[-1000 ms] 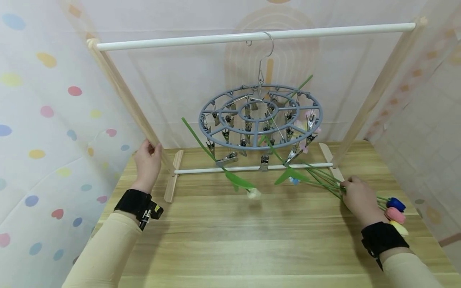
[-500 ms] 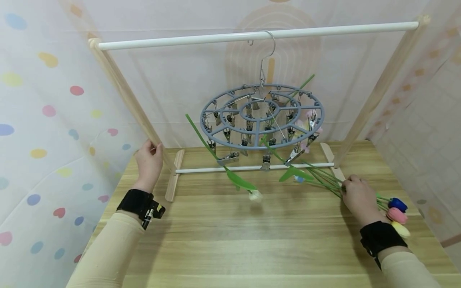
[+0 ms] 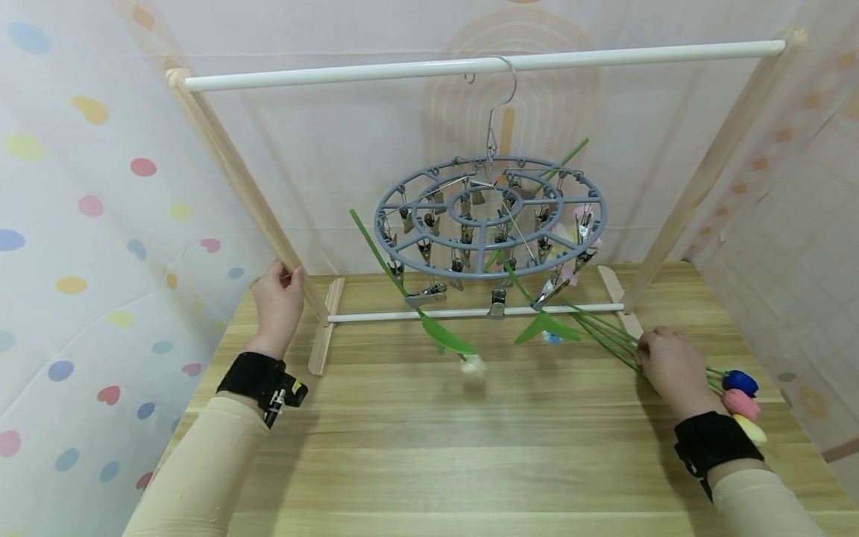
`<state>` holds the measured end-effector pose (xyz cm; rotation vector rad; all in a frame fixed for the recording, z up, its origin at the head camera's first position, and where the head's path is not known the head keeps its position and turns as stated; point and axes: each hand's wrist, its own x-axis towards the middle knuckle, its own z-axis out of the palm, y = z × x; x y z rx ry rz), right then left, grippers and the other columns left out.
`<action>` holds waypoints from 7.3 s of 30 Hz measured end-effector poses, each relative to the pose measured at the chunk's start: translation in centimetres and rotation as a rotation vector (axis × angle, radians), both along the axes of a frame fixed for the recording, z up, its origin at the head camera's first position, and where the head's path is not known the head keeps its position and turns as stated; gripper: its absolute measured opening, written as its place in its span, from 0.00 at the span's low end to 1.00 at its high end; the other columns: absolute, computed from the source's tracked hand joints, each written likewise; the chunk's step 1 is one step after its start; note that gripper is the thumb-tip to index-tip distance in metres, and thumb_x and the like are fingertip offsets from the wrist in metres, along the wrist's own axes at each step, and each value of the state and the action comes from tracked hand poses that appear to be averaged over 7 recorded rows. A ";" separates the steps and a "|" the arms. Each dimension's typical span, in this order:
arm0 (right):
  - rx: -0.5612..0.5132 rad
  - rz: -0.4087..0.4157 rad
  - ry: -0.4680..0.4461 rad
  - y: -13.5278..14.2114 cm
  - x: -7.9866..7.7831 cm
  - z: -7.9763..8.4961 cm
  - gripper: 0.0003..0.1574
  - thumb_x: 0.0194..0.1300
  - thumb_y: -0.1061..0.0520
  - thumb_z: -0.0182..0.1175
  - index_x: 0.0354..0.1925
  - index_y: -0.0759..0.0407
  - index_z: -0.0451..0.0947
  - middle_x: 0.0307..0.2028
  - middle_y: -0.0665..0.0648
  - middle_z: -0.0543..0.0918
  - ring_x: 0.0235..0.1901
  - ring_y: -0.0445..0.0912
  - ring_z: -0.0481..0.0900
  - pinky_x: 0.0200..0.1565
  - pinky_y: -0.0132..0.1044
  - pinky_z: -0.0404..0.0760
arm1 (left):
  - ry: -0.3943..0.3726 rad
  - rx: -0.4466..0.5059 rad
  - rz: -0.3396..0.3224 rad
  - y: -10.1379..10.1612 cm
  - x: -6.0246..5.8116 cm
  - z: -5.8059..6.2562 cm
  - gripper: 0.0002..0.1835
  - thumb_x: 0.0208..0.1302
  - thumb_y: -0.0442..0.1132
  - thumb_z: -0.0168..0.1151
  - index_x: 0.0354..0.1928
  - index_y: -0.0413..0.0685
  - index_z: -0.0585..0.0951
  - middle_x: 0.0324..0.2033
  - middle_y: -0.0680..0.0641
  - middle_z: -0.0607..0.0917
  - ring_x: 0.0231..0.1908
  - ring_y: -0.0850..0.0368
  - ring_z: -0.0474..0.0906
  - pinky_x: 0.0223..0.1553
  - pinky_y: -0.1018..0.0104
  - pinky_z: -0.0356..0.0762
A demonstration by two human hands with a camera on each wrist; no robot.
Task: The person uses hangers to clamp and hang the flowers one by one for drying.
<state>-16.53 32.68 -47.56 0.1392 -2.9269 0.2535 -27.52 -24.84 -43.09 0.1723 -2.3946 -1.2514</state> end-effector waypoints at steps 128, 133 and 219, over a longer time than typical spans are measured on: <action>-0.437 0.660 0.657 -20.0 4.3 4.2 0.16 0.70 0.54 0.54 0.40 0.61 0.85 0.34 0.53 0.84 0.33 0.44 0.77 0.34 0.30 0.73 | 0.376 0.342 -0.722 9.2 10.3 0.5 0.28 0.49 0.16 0.61 0.56 0.27 0.69 0.47 0.32 0.76 0.50 0.49 0.76 0.51 0.64 0.79; -0.440 0.635 0.587 -21.2 4.2 4.0 0.13 0.69 0.55 0.55 0.41 0.59 0.85 0.36 0.52 0.83 0.34 0.42 0.76 0.34 0.29 0.73 | 0.315 0.396 -0.814 9.7 10.7 -0.2 0.28 0.53 0.18 0.62 0.58 0.34 0.70 0.47 0.31 0.79 0.49 0.53 0.79 0.50 0.60 0.80; -0.514 0.522 0.052 -28.8 3.6 5.9 0.26 0.72 0.47 0.50 0.65 0.48 0.65 0.59 0.49 0.74 0.57 0.42 0.74 0.57 0.42 0.77 | 0.491 0.648 -0.411 8.1 12.2 1.5 0.09 0.60 0.23 0.59 0.39 0.19 0.77 0.30 0.48 0.86 0.29 0.61 0.83 0.35 0.74 0.82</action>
